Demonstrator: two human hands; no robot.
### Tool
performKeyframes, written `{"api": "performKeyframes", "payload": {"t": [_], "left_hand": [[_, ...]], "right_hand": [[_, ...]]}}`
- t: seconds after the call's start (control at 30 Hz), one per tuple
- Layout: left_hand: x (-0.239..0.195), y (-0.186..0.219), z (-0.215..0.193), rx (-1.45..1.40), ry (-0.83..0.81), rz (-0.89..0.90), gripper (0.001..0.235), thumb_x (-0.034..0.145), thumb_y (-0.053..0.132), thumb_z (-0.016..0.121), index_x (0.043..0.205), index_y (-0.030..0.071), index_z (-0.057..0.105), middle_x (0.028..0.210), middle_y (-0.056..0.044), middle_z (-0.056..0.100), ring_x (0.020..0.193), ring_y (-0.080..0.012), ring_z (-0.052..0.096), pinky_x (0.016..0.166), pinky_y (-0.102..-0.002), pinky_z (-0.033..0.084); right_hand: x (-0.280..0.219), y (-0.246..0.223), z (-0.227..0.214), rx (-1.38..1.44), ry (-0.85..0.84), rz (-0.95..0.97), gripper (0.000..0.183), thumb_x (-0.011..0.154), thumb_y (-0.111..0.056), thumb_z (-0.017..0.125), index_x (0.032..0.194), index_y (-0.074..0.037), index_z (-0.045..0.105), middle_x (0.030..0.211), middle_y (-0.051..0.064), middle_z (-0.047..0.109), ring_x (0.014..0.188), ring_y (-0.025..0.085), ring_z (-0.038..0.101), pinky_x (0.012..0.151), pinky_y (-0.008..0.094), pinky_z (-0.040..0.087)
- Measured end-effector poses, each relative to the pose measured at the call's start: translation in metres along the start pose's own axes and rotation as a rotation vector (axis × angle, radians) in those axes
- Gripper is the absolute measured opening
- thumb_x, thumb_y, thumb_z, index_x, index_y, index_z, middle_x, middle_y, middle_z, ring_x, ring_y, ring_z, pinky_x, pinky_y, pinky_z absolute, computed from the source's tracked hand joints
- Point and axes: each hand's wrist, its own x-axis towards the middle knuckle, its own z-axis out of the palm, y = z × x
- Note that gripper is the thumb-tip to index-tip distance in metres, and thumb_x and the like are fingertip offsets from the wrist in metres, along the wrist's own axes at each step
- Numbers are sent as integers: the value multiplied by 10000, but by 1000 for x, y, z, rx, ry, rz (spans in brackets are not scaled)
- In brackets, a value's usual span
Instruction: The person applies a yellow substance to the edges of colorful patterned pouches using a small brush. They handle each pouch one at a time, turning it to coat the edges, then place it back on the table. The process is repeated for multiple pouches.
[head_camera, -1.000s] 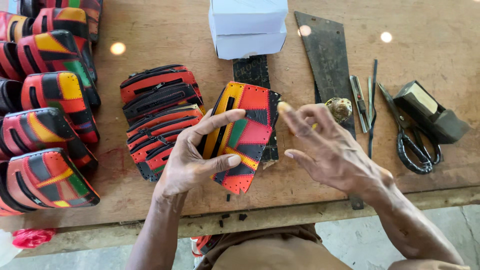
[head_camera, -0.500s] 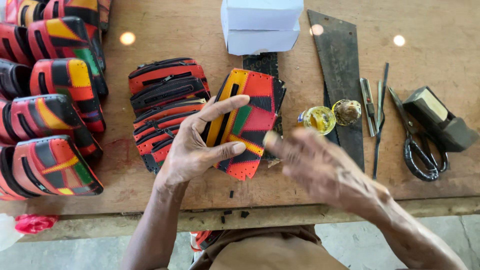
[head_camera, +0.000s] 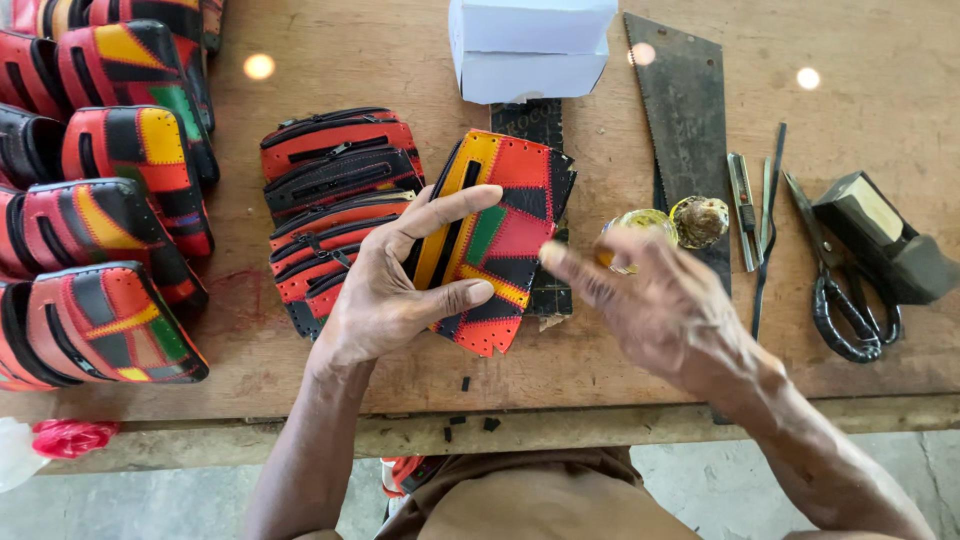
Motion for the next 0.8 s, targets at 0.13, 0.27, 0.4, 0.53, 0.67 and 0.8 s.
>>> {"api": "performKeyframes", "payload": {"t": [0.13,0.27,0.4,0.53,0.67,0.8], "left_hand": [[2,2,2,-3,-12,14,719,822,184,880,1461,33,587,1469,-75,545,1377,-158,520,1223,-307,374],[2,2,-1,102,12,19,713,800,161,876,1442,28,596,1417,-74,620,1384,-168,505,1262,-333,266],[2,2,1,83,0,15,699,791,160,866,1423,30,596,1397,-65,628,1342,-168,538,1263,-334,203],[0,5,0,59,15,27,708,817,127,874,1462,23,600,1422,-63,633,1383,-155,521,1270,-314,303],[-2,6,1,-50,9,-25,717,812,135,877,1461,33,591,1423,-47,563,1303,-138,540,1161,-291,398],[-1,7,3,-3,-5,13,720,808,127,885,1461,34,595,1429,-61,562,1329,-149,530,1184,-290,382]], "right_hand": [[-2,0,-5,-104,213,-144,731,931,-20,694,1548,-326,447,1168,122,523,966,255,577,799,340,601],[0,1,-4,-140,221,-217,759,923,50,658,1521,-372,457,1222,114,537,1035,264,607,826,331,611],[-3,7,-2,-206,233,-160,663,961,-24,673,1510,-347,488,1184,97,533,969,245,595,795,339,601],[-6,7,0,-129,269,-196,590,1009,-106,668,1512,-354,483,1190,89,525,960,220,589,782,314,598],[-11,7,2,-136,262,-229,637,1006,-143,712,1547,-330,431,1172,79,488,966,238,568,755,362,581],[-7,13,4,-157,306,-182,690,1009,-100,733,1563,-322,387,1211,115,458,962,248,544,705,326,562]]}}
